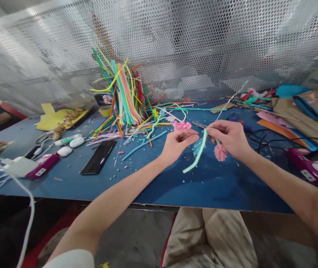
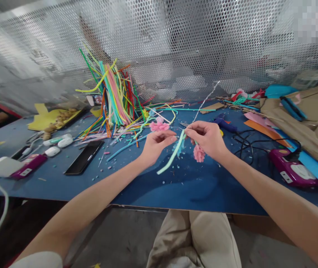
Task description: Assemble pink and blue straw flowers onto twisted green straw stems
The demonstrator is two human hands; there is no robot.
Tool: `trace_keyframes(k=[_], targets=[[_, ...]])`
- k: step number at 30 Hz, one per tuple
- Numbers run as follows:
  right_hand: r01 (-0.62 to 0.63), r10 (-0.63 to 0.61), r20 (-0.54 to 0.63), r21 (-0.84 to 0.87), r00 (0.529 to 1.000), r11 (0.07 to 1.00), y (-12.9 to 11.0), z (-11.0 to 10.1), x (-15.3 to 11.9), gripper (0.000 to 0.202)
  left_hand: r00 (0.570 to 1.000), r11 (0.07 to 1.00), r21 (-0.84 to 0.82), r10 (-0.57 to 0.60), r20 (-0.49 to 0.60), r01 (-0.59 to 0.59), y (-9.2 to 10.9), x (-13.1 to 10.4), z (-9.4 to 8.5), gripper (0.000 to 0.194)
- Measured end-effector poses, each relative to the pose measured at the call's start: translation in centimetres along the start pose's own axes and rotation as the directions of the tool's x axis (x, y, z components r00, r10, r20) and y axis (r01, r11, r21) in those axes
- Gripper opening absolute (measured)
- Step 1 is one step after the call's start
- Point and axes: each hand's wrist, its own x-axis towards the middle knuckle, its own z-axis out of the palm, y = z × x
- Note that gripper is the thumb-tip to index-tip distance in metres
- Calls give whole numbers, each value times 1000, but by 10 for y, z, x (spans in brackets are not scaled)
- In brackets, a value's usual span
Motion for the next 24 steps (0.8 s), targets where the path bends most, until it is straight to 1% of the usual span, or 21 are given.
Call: trace_keyframes(k=[2, 5, 7, 8, 10, 14, 15, 17, 19, 20, 22, 24], targets=[[-25, 24, 42, 29, 999, 999, -1, -1, 0, 12, 999, 996, 86, 41, -21, -40, 1, 2, -3, 32], [-69, 60, 169, 43, 984, 997, -3, 0, -2, 14, 998, 982, 177, 56, 30, -61, 2, 2, -6, 38], [-100, 88, 249, 36, 965, 994, -3, 3, -4, 15, 996, 976, 199, 76, 52, -85, 2, 1, -6, 34], [-113, 101, 269, 29, 958, 993, -2, 4, -5, 16, 994, 973, 207, 96, 57, -106, 2, 1, -6, 30], [-148, 138, 292, 12, 946, 989, -1, 7, -8, 19, 988, 960, 235, 143, 59, -153, 0, 0, -5, 24], [-252, 246, 322, -21, 914, 967, 1, 9, -11, 26, 974, 908, 355, 223, 41, -223, 1, -2, -4, 17], [-254, 245, 322, -15, 915, 967, 1, 9, -11, 26, 970, 895, 380, 240, 26, -232, 2, -2, -4, 15], [-213, 199, 306, 13, 931, 977, 1, 10, -11, 24, 966, 879, 417, 258, -4, -233, 3, -3, -4, 15], [-159, 147, 274, 21, 951, 987, 0, 13, -11, 21, 971, 882, 426, 239, -29, -204, 2, -4, -3, 17], [-144, 137, 254, 8, 957, 990, 0, 14, -12, 21, 976, 896, 410, 211, -50, -173, 1, -5, -2, 20], [-129, 134, 214, -37, 968, 991, 0, 18, -15, 21, 986, 942, 327, 123, -111, -80, -3, -6, -1, 25], [-111, 119, 162, -57, 980, 992, -1, 23, -19, 22, 988, 981, 192, 16, -155, 14, -7, -6, 2, 28]])
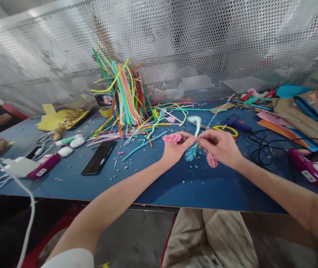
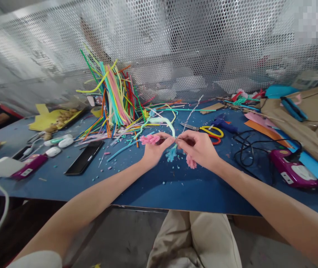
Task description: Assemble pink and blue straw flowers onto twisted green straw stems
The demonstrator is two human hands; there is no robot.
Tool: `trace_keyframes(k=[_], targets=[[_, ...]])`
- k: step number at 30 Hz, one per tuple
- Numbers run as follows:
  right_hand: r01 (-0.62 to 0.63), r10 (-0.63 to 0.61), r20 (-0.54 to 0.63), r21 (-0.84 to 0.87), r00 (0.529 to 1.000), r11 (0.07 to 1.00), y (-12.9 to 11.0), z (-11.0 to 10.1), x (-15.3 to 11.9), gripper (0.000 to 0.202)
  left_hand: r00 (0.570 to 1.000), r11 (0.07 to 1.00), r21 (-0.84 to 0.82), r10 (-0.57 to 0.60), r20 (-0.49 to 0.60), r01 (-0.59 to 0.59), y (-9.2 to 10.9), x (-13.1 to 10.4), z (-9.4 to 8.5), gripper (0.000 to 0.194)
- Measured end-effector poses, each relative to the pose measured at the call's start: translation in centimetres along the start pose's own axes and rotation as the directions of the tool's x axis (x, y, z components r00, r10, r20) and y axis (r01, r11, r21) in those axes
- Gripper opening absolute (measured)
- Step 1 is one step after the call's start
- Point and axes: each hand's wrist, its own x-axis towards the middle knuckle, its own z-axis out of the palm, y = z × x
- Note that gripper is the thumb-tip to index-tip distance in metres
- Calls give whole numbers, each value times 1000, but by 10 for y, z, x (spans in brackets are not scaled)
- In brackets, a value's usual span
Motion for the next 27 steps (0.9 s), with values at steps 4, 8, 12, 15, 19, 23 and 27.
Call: trace_keyframes(k=[4, 8, 12, 15, 19, 23, 27], targets=[[48, -47, -61, 11, 997, 999, -2, 8, -6, 24, 987, 942, -295, -147, 62, 159, -4, 1, 8, 32], [56, -55, -64, 14, 996, 998, -3, 9, -5, 24, 985, 910, -380, -141, 95, 167, -3, 1, 12, 33], [4, -3, -9, 150, 1000, 989, 1, 4, 2, 20, 996, 945, -325, 5, 86, 23, -4, 2, 8, 28], [-236, 185, 172, 354, 968, 905, 5, -2, 7, 23, 989, 965, -247, 117, 93, -90, -5, 4, 1, 25], [-429, 297, 343, 424, 891, 797, 8, -8, 12, 33, 938, 966, 23, 246, 246, -259, -4, 9, -9, 22], [-436, 286, 373, 422, 883, 795, 5, -12, 13, 33, 900, 891, 210, 345, 266, -403, -2, 14, -17, 19], [-402, 267, 352, 403, 897, 822, 5, -11, 11, 29, 890, 848, 279, 400, 219, -450, -1, 17, -21, 17]])
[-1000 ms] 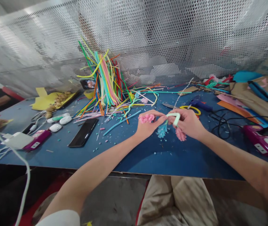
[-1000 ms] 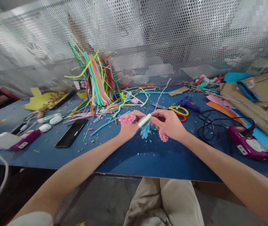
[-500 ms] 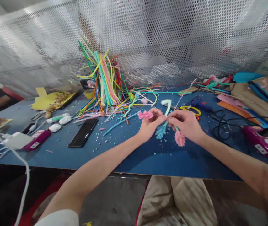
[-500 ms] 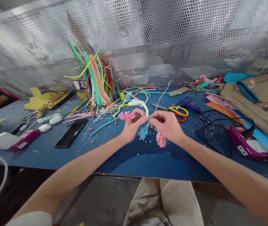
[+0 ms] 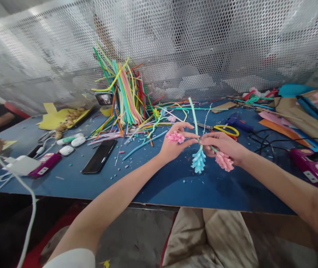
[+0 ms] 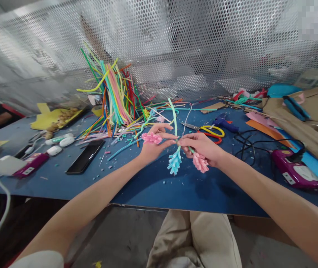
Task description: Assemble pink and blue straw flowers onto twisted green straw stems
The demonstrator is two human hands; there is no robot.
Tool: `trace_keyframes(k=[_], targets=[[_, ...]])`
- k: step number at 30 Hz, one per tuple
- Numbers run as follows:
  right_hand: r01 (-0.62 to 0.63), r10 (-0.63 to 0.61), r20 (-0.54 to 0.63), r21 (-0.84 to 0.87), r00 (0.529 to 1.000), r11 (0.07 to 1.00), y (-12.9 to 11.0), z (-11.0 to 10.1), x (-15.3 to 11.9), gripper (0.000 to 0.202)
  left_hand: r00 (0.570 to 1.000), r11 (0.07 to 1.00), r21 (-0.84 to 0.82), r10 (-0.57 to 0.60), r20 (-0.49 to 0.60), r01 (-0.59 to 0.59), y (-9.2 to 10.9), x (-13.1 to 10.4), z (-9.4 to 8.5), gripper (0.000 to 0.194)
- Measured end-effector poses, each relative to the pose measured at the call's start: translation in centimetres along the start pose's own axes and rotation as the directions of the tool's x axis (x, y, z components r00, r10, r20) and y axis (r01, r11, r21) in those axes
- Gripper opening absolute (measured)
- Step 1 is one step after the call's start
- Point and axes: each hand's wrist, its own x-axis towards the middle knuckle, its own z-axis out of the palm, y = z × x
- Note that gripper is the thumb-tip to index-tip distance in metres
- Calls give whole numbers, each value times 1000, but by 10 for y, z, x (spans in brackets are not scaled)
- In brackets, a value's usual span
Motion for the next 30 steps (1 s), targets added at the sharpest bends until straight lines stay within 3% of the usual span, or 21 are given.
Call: trace_keyframes(k=[6, 13, 16, 21, 23, 27, 30], targets=[[116, -132, -96, -156, 987, 981, 1, 2, -2, 25, 998, 1000, -8, -20, 62, 20, 3, 2, -2, 18], [279, -398, -181, -462, 899, 842, -3, 13, -14, 26, 980, 971, -131, -194, 49, 199, 27, -4, 2, 26], [328, -478, -177, -525, 860, 785, -1, 15, -18, 22, 959, 906, -317, -281, 42, 280, 28, -7, 7, 26], [361, -552, -209, -566, 807, 741, 3, 12, -11, 18, 913, 723, -584, -399, 85, 370, 21, -8, 18, 27], [351, -529, -226, -534, 818, 770, 4, 12, -9, 21, 903, 687, -616, -419, 97, 385, 20, -8, 21, 27], [268, -384, -227, -414, 895, 870, 2, 13, -9, 33, 894, 692, -600, -439, 90, 401, 21, -8, 24, 28], [251, -378, -247, -424, 892, 870, 1, 12, -10, 32, 879, 689, -587, -469, 86, 425, 22, -9, 25, 29]])
